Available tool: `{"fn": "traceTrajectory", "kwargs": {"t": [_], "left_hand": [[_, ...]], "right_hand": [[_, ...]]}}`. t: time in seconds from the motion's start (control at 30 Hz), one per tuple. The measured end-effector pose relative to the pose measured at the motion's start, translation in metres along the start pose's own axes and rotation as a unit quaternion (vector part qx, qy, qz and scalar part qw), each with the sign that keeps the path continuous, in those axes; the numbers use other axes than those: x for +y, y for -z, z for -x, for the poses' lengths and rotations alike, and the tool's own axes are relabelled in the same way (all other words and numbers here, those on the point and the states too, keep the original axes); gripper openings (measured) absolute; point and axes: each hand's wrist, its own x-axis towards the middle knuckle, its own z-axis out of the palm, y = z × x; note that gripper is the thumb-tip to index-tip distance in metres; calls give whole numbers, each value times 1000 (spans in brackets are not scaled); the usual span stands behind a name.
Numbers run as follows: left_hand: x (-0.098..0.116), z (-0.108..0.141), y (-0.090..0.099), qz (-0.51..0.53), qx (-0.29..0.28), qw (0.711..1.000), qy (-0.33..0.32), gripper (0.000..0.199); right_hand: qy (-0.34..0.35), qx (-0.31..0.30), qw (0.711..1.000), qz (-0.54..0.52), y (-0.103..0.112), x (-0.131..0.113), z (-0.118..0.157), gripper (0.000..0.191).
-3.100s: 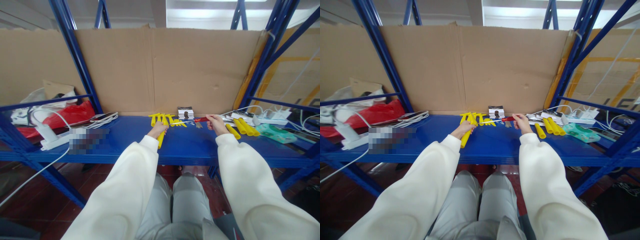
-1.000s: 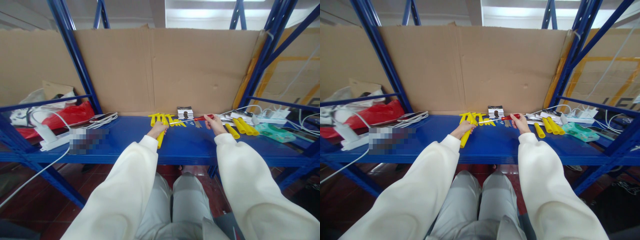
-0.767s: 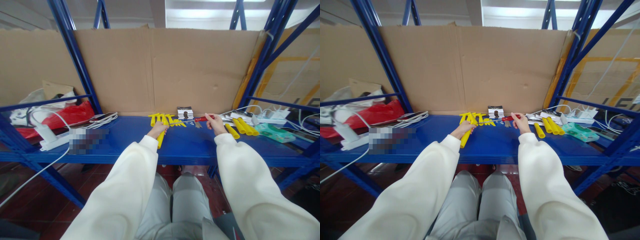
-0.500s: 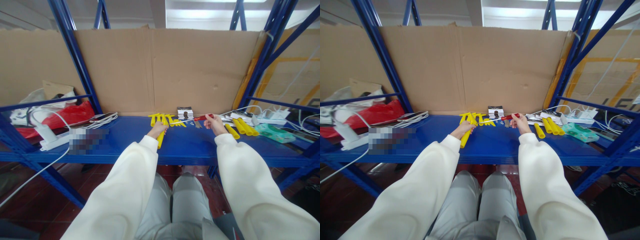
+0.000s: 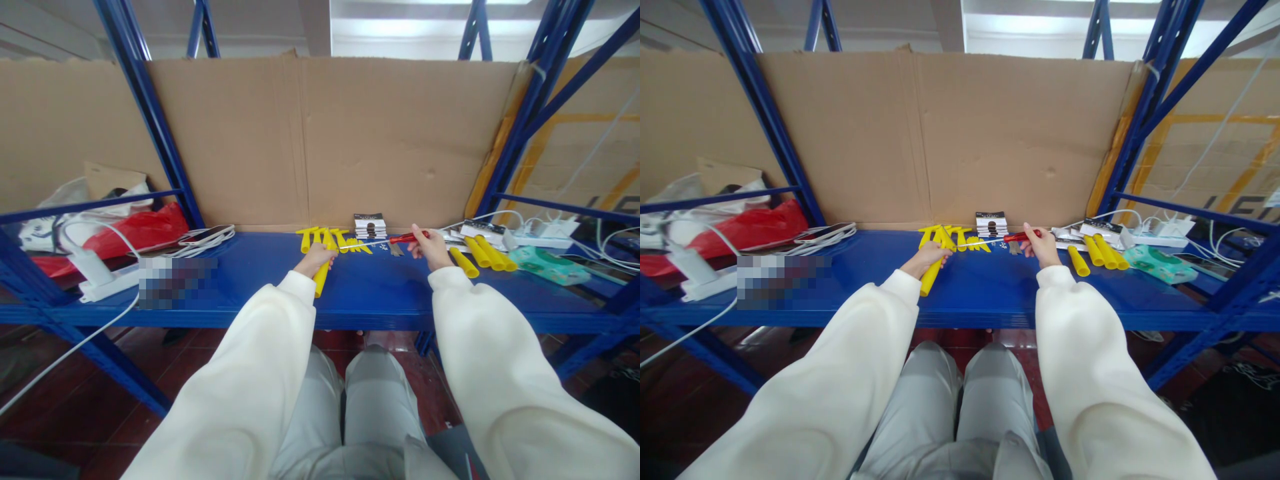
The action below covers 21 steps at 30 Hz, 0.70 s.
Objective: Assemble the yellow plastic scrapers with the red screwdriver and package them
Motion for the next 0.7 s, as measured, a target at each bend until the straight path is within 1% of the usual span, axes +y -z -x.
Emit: {"fn": "traceTrajectory", "kwargs": {"t": [0.1,0.2,0.4,0.53,0.7], "left_hand": [[0,1,0,0,6,1000,-1,14],[0,2,-1,3,11,1000,1,13],[2,2,-1,-11,4,1000,1,13],[1,1,-2,-12,9,1000,3,12],[-1,-2,-2,5,10,1000,1,12]], "right_hand": [[-38,-19,999,1,1,1,0,51],[-61,-35,997,-9,1,0,0,49],[-117,-42,989,-83,1,-8,3,42],[-142,-58,979,-136,2,-12,4,31],[-138,-78,970,-183,6,-13,0,14]]}}
